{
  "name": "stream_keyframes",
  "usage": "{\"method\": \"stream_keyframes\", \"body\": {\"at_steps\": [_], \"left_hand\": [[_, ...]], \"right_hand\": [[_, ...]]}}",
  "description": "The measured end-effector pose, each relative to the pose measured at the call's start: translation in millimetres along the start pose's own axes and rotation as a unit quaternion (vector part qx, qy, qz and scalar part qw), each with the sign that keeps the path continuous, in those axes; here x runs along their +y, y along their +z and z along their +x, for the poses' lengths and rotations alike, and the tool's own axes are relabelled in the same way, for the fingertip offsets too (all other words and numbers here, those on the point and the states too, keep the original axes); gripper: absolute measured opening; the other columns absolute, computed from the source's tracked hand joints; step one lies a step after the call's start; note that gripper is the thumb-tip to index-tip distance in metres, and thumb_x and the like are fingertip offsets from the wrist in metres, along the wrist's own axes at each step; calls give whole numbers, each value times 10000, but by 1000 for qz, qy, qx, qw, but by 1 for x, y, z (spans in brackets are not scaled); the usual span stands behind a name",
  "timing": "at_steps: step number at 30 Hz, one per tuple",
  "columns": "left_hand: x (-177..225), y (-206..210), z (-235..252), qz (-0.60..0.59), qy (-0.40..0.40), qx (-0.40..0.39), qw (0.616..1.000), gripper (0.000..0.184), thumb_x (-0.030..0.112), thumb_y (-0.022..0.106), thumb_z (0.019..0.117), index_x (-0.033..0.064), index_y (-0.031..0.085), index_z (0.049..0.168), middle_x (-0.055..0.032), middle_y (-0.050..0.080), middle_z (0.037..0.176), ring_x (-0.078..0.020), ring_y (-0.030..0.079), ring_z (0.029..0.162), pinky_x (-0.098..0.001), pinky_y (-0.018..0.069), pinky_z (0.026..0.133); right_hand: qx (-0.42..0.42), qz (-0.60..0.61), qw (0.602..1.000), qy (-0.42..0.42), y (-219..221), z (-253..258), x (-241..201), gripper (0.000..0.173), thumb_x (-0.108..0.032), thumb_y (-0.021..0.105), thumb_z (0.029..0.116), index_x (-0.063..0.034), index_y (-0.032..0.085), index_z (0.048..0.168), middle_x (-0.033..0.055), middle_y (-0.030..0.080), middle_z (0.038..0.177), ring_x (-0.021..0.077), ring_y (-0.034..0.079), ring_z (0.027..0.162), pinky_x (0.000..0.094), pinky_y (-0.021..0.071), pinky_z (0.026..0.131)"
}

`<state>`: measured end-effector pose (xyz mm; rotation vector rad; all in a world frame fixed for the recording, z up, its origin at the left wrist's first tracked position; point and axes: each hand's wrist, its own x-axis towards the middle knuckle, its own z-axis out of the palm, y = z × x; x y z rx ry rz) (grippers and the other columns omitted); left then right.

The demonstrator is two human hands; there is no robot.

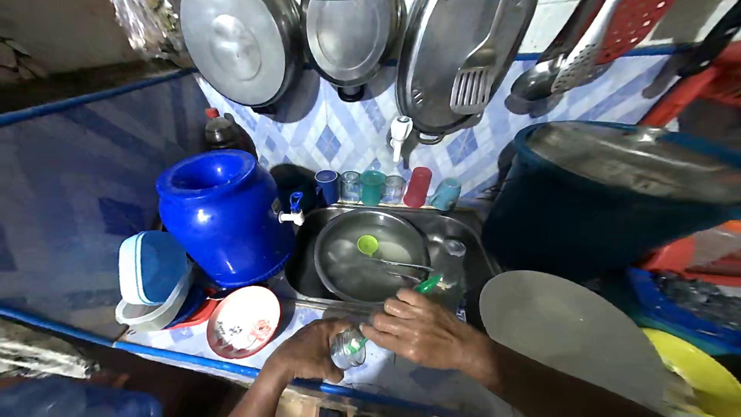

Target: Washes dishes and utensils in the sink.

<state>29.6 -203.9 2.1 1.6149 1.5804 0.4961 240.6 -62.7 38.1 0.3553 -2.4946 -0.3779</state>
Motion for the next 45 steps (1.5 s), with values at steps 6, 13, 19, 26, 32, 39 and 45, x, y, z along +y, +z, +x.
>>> {"method": "stream_keyframes", "body": {"at_steps": [6,13,19,26,32,39,45], "left_hand": [[-3,1,-2,-2,-81,98,992,761,206,870,716,106,574,1410,-139,680,1249,-265,660,1146,-508,521,1011],[30,4,-8,149,-103,147,972,740,299,840,764,174,574,1443,-141,658,1313,-390,566,1266,-628,394,1078],[46,7,-17,208,-32,171,962,647,207,842,752,140,634,1361,-115,664,1324,-395,551,1283,-646,367,1063],[43,3,-18,206,-73,128,967,657,205,833,769,158,608,1385,-103,637,1358,-376,535,1291,-639,359,1063],[41,1,-15,204,-72,115,970,670,194,833,773,173,604,1403,-116,644,1342,-386,537,1286,-644,368,1054],[44,0,-13,209,-52,125,969,661,192,839,766,177,614,1388,-115,641,1349,-390,538,1290,-656,363,1053],[19,4,-11,-14,24,232,972,651,250,881,713,78,660,1300,-69,703,1204,-207,648,1155,-462,504,1037]], "right_hand": [[18,54,972,226,0,-15,24,183,-203,633,974,-210,800,1047,7,710,838,210,682,792,504,528,862],[44,34,963,262,21,6,-1,657,-693,504,944,-149,592,586,3,524,572,189,562,583,439,485,756],[77,51,975,204,36,12,15,592,-656,626,881,-135,608,600,20,556,605,211,581,629,486,478,819],[66,49,981,176,30,15,29,582,-671,668,830,-140,604,600,18,557,614,216,570,636,502,454,841],[44,72,991,101,26,20,20,561,-652,651,854,-148,598,612,9,565,632,191,592,656,440,482,857],[14,130,987,95,29,23,16,568,-653,670,838,-137,594,615,8,563,629,185,589,655,439,471,874],[46,119,942,309,34,14,41,559,-596,682,872,-92,650,632,43,607,633,222,610,634,517,489,781]]}}
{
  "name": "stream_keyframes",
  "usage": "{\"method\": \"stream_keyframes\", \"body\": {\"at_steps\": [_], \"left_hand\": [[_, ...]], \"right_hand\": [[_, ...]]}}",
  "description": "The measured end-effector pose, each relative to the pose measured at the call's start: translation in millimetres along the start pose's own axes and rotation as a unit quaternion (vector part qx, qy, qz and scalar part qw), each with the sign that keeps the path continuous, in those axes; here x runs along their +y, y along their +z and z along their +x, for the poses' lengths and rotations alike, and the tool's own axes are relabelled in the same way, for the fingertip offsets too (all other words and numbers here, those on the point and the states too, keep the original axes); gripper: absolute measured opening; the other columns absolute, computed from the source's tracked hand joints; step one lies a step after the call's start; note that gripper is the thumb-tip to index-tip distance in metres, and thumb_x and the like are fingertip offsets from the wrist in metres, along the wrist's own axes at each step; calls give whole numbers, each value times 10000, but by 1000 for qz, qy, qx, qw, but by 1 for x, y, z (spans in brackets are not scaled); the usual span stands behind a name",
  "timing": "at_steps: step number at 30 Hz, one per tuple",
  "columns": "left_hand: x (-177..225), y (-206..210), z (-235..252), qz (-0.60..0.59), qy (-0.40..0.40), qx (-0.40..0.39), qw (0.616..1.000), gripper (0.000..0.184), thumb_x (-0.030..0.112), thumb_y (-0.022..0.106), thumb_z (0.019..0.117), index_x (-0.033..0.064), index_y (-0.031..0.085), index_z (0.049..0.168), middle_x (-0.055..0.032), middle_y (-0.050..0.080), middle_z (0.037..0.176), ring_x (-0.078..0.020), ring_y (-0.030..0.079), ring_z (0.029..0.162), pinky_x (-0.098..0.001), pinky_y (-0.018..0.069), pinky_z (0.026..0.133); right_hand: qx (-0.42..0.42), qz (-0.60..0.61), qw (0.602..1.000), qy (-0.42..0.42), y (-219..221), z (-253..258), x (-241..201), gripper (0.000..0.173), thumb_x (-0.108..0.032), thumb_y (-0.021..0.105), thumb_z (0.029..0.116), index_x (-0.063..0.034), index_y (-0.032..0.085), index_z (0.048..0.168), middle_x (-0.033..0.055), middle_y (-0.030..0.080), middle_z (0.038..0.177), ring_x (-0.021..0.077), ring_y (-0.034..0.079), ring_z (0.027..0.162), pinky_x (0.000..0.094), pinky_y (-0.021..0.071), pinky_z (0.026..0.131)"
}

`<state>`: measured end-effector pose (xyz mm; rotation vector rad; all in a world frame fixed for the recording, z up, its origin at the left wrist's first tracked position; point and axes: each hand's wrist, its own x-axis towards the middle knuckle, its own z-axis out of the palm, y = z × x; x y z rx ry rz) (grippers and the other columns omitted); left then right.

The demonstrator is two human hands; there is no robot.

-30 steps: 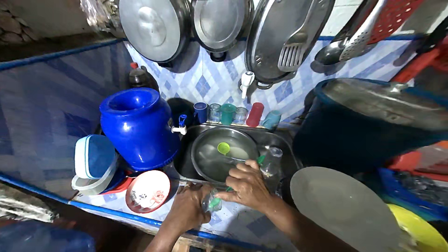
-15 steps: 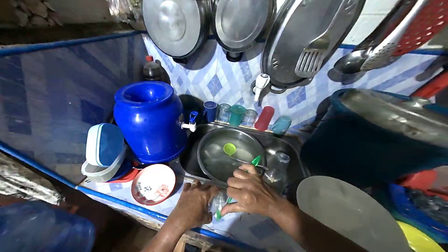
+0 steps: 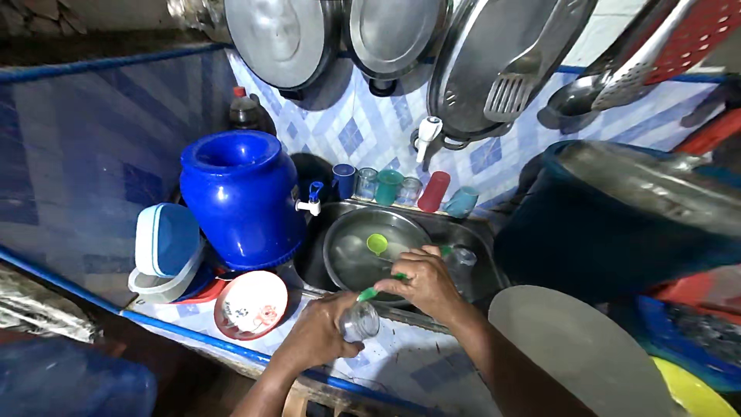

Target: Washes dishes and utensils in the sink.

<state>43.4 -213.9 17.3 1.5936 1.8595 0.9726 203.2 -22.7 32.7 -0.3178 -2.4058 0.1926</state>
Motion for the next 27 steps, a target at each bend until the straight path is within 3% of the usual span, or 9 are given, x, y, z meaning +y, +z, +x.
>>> {"method": "stream_keyframes", "body": {"at_steps": [3,5,6,9,13,15,19,23,27], "left_hand": [[-15,9,4,-396,-62,118,909,502,168,746,827,-26,576,1257,-96,715,1059,-170,711,941,-349,606,859],[-13,11,5,-573,-140,152,793,425,368,371,1079,10,503,1267,-126,721,1025,-219,735,867,-353,622,768],[-10,9,9,-622,-189,174,740,561,516,246,1093,48,513,1247,-120,723,975,-222,735,822,-340,617,700],[-9,9,20,-693,-246,253,629,625,607,250,1062,72,569,1122,-124,700,861,-238,718,761,-367,608,645],[-2,14,27,-729,-249,294,565,522,544,319,1078,75,536,1152,-127,675,896,-243,718,789,-363,622,677],[-1,19,31,-733,-245,291,564,507,525,314,1080,83,563,1068,-108,687,815,-219,716,713,-336,614,621],[11,22,36,-746,-263,291,538,441,491,373,1078,88,553,1092,-110,672,867,-237,719,773,-368,629,679],[4,23,38,-745,-247,280,553,489,506,330,1078,79,564,1029,-109,678,801,-219,708,701,-345,610,608],[6,20,37,-742,-274,308,528,417,471,390,1075,84,545,1097,-119,662,879,-250,714,781,-382,627,667]], "right_hand": [[-14,79,969,235,-14,-3,-10,432,-335,609,1035,23,671,802,129,599,694,259,584,645,493,486,648],[-36,144,923,356,-16,-8,-11,388,-304,495,1094,-11,686,926,82,555,708,184,498,617,403,432,597],[-46,161,911,377,-15,-11,-11,355,-264,478,1102,-9,699,991,83,577,748,177,511,643,393,445,621],[-66,187,916,349,-14,-23,-17,268,-132,509,1079,5,711,1189,130,704,995,204,642,856,424,531,819],[-49,214,960,176,-1,-41,-29,239,-201,594,989,-84,791,1057,15,716,915,80,660,845,286,566,789],[-88,227,961,134,8,-43,-37,243,-229,608,1003,-87,796,1062,39,726,907,97,676,830,295,574,785],[-47,256,945,200,23,-30,-44,135,-150,692,955,-41,769,972,40,742,879,79,691,807,286,584,783],[-131,272,937,178,26,-26,-50,238,-215,640,998,-19,774,1012,87,747,927,145,703,875,372,570,842],[-74,228,953,188,21,-12,-35,116,-171,723,937,-73,781,917,22,727,832,121,685,779,391,577,750]]}}
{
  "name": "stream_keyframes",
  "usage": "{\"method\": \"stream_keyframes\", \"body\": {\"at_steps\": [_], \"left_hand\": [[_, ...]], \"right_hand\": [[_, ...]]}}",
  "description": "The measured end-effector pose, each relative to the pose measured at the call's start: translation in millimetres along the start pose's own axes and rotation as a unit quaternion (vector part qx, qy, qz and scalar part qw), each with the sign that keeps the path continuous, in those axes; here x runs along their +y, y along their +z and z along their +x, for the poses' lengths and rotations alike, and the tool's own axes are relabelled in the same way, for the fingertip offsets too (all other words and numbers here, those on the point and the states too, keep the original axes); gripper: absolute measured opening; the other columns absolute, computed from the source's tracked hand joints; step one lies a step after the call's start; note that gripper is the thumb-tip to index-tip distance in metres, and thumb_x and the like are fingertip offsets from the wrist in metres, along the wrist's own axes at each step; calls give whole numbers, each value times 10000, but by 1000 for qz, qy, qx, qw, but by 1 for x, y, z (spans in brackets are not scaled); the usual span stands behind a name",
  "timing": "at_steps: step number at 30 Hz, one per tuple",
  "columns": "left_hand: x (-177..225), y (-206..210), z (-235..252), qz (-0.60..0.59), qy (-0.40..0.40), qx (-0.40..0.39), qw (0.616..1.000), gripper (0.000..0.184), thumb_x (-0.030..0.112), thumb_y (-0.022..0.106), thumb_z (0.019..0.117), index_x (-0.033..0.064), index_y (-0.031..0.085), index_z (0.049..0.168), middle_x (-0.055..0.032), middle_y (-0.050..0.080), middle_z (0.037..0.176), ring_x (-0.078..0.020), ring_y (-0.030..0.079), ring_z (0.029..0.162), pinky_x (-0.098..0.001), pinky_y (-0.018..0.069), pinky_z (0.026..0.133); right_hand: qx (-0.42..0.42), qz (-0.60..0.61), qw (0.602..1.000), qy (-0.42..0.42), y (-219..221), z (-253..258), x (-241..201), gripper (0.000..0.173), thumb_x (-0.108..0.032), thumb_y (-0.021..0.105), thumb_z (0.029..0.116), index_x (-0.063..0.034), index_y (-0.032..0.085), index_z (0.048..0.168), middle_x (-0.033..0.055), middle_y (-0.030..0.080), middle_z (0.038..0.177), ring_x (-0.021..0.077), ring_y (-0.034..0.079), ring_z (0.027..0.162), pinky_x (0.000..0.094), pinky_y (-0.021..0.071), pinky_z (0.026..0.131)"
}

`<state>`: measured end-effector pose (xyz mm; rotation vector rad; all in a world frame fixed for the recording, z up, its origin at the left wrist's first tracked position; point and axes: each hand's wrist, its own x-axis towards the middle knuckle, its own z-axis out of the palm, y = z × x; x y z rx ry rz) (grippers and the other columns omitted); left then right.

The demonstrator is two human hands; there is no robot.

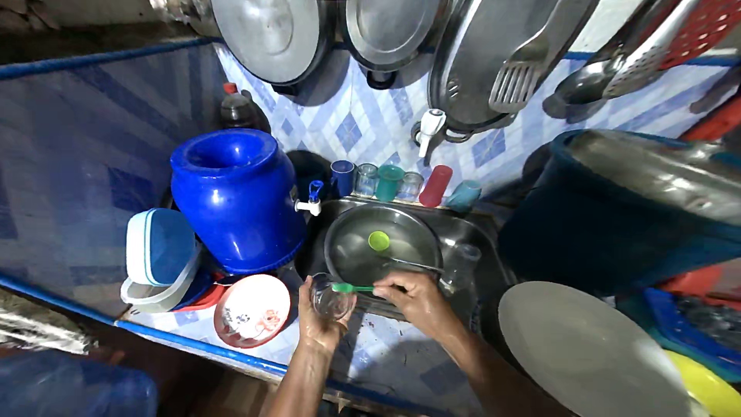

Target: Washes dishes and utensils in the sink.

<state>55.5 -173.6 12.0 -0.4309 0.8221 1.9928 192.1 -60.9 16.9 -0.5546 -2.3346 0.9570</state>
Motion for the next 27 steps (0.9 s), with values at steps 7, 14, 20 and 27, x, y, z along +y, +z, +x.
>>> {"method": "stream_keyframes", "body": {"at_steps": [7,14,20,27], "left_hand": [[6,-15,13,13,29,-46,998,475,481,286,1084,104,561,990,-80,668,763,-195,696,678,-344,596,585],[13,-21,17,-13,27,-68,997,526,513,269,1076,105,585,972,-85,691,769,-192,706,658,-323,591,547],[12,-12,9,-39,0,-30,999,445,503,364,1065,115,577,1019,-95,674,828,-223,714,739,-364,618,623],[17,-15,11,-48,9,-13,999,414,477,378,1072,101,548,1035,-106,660,855,-237,710,765,-381,622,650]], "right_hand": [[-70,-34,996,-43,18,-12,-2,242,-245,656,981,-40,779,944,88,740,860,202,713,801,441,579,753],[-57,-43,996,-51,34,-11,-14,240,-254,662,973,-47,771,920,86,733,851,203,710,781,441,578,719],[-1,-11,1000,-28,31,4,-11,138,-210,729,927,-84,776,900,11,724,821,115,688,758,381,588,722],[1,-62,998,-24,17,4,-4,140,-205,727,930,-80,777,893,31,721,799,151,687,739,432,568,704]]}}
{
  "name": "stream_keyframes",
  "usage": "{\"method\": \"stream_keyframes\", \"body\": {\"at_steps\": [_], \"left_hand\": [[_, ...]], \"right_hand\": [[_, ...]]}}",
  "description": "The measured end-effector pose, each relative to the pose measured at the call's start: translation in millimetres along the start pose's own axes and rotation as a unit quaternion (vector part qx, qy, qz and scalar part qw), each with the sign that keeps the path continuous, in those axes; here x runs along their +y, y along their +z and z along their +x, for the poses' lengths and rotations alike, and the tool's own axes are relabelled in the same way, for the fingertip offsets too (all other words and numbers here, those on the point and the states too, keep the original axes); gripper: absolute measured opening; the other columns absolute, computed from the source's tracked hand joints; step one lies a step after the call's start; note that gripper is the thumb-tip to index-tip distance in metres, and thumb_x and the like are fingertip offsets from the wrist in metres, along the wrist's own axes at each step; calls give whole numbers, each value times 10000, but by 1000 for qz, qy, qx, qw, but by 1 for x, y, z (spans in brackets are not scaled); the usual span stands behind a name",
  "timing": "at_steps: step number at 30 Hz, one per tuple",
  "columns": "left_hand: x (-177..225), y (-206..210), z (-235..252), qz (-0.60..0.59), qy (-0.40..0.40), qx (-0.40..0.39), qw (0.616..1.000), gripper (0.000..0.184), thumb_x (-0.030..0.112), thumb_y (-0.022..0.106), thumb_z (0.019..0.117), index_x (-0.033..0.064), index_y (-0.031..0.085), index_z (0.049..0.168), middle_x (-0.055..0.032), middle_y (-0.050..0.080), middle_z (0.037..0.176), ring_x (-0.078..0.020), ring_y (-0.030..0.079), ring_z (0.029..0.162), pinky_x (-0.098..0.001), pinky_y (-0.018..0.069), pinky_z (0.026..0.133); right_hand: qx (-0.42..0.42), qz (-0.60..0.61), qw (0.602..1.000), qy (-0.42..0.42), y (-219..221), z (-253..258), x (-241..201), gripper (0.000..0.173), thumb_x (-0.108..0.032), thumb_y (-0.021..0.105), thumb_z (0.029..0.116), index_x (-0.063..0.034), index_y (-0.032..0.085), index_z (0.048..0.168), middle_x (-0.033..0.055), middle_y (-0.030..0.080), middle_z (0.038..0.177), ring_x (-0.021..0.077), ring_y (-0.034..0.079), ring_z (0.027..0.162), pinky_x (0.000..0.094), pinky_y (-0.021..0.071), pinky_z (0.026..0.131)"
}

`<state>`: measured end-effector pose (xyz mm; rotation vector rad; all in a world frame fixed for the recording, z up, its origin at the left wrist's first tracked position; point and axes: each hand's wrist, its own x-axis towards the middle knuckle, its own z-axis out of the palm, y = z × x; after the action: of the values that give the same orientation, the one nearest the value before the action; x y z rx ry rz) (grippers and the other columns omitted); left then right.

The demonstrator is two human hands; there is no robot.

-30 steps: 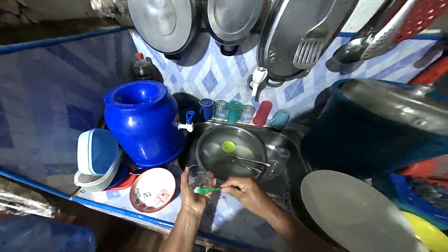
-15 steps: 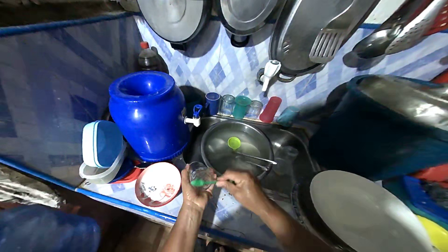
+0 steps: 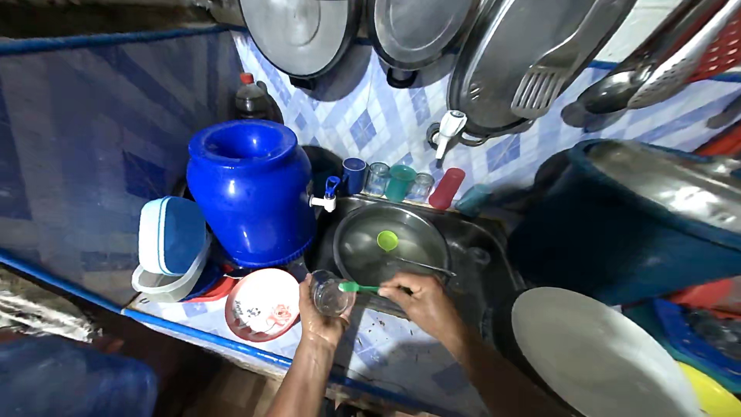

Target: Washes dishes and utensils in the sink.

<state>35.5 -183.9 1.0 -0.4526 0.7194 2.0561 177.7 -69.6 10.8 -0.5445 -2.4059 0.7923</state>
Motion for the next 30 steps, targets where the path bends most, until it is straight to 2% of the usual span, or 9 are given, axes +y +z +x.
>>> {"method": "stream_keyframes", "body": {"at_steps": [5,10,14,19,22,23,26,28,30], "left_hand": [[4,-7,6,-1,1,-62,998,492,519,304,1065,121,580,976,-82,687,781,-196,709,679,-325,598,568],[2,-9,-2,-45,-22,-12,999,416,495,394,1060,123,577,1024,-90,680,851,-217,722,751,-349,624,629],[4,-19,7,-29,-17,-84,996,540,535,276,1060,118,598,941,-80,679,747,-182,693,627,-299,581,522],[1,-15,-2,-62,-35,-18,997,451,527,372,1050,132,586,1004,-81,685,835,-204,722,734,-327,619,613],[4,-23,6,-30,-11,-80,996,594,554,230,1059,116,608,927,-77,686,746,-172,689,613,-288,572,505],[9,-27,6,-18,7,-92,996,581,523,213,1073,110,600,942,-80,693,754,-173,702,621,-292,588,512],[14,-36,5,-1,26,-122,992,506,488,279,1075,140,622,943,-56,719,793,-158,725,688,-302,611,560],[13,-42,10,-11,9,-167,986,489,526,353,1059,142,651,1013,-64,734,893,-165,738,798,-325,633,642],[12,-38,13,14,-10,-206,978,569,602,290,1054,155,641,1081,-59,746,975,-165,742,891,-341,642,726]], "right_hand": [[-49,36,998,-28,16,-7,-6,232,-251,667,973,-51,781,942,62,744,864,160,713,815,406,584,763],[-4,24,1000,-20,10,2,2,138,-215,727,923,-87,774,898,6,724,825,107,683,754,369,584,715],[-55,71,996,-24,25,-12,2,235,-260,686,961,-47,783,935,44,734,856,108,692,803,336,577,756],[-15,79,997,-17,27,-1,-3,125,-186,730,914,-71,772,886,-1,723,815,75,680,751,323,585,717],[-77,67,995,-22,38,-13,-13,231,-245,692,961,-33,778,931,74,732,849,164,698,791,402,579,752],[-89,33,995,-21,37,-19,-13,256,-260,668,977,-31,776,942,98,737,860,207,710,798,443,575,750],[-26,-42,999,11,1,-34,-13,250,-241,655,978,-25,771,928,114,734,843,239,714,769,464,577,710],[57,-57,996,26,-43,-45,-19,227,-206,648,979,-16,762,933,95,725,837,184,695,742,377,582,691],[139,-93,983,80,-96,-63,-26,181,-139,637,985,5,746,990,106,725,900,170,695,785,335,594,732]]}}
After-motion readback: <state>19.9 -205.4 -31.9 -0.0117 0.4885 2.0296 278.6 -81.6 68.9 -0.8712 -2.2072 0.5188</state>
